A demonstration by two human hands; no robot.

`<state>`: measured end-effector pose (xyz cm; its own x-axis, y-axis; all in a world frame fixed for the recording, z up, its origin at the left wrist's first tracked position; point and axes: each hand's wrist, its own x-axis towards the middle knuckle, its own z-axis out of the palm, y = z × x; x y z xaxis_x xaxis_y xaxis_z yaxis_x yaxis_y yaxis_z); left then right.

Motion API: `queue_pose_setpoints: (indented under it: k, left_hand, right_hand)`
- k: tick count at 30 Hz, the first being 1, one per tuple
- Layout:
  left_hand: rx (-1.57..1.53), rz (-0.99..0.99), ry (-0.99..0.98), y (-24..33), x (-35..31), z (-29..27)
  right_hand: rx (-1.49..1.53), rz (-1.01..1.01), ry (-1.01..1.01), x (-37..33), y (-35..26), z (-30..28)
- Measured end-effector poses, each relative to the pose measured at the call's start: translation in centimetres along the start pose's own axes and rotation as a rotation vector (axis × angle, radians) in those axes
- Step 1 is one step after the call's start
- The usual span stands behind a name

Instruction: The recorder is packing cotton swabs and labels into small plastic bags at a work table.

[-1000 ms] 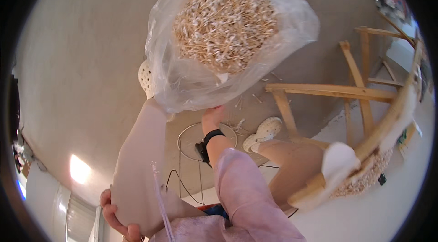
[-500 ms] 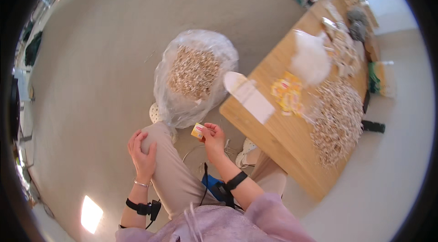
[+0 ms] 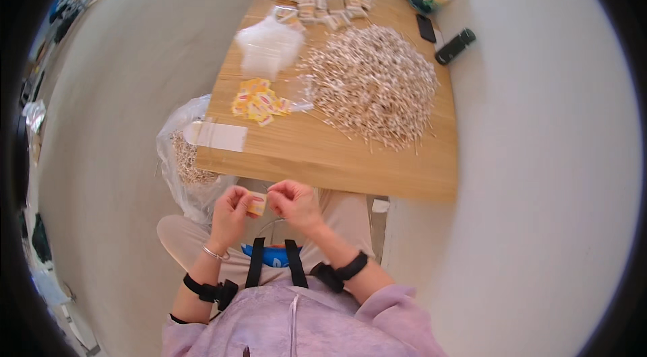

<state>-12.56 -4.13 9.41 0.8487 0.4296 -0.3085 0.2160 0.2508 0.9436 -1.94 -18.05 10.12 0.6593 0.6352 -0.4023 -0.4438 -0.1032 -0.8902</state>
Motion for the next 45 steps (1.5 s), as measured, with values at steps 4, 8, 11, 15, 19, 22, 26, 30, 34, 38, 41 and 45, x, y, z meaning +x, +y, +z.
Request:
queue_pose_setpoints:
  k: [4, 8, 11, 15, 19, 22, 26, 30, 34, 38, 41, 45]
  left_hand:
    - [0.102, 0.047, 0.067, 2.7, 0.8, 0.5]
    - [0.192, 0.113, 0.047, 4.5, 0.6, 3.1]
    - [0.272, 0.086, -0.082, 5.8, -0.2, 8.2]
    - [0.221, 0.115, -0.333, 5.9, -1.3, 14.3]
    - [0.228, 0.073, -0.477, 6.8, -2.5, 17.8]
    - [0.198, 0.014, -0.52, 6.5, -2.8, 18.6]
    - [0.141, 0.034, -0.566, 6.4, -2.5, 18.6]
    - [0.071, 0.04, -0.53, 6.9, -2.4, 17.8]
    - [0.117, 0.076, -0.452, 5.8, -1.9, 13.0]
    - [0.252, 0.019, -0.213, 2.2, -0.6, 5.9]
    - [0.3, 0.067, -0.058, 0.2, -1.3, 0.3]
    - [0.299, 0.051, 0.265, -1.9, -4.0, -6.2]
  right_hand:
    - [-0.082, -0.196, 0.193, -2.7, -6.2, -9.5]
    - [-0.124, -0.26, 0.352, -7.1, -11.8, -15.8]
    - [-0.322, -0.263, 0.162, -8.3, -11.7, -15.7]
    - [-0.348, -0.214, -0.099, -9.8, -10.6, -14.8]
    - [-0.383, -0.116, -0.147, -11.4, -11.0, -16.2]
    - [-0.507, -0.137, -0.104, -12.3, -12.1, -17.4]
    - [-0.546, -0.24, -0.117, -11.8, -13.9, -16.8]
    - [-0.546, -0.226, -0.165, -10.7, -14.7, -15.9]
    - [-0.544, -0.364, 0.016, -9.0, -16.0, -16.1]
    - [-0.379, -0.207, 0.287, -4.7, -14.5, -17.9]
    - [-0.281, -0.074, 0.387, -0.1, -9.4, -18.7]
    - [-0.158, 0.021, 0.444, 6.2, -5.4, -16.6]
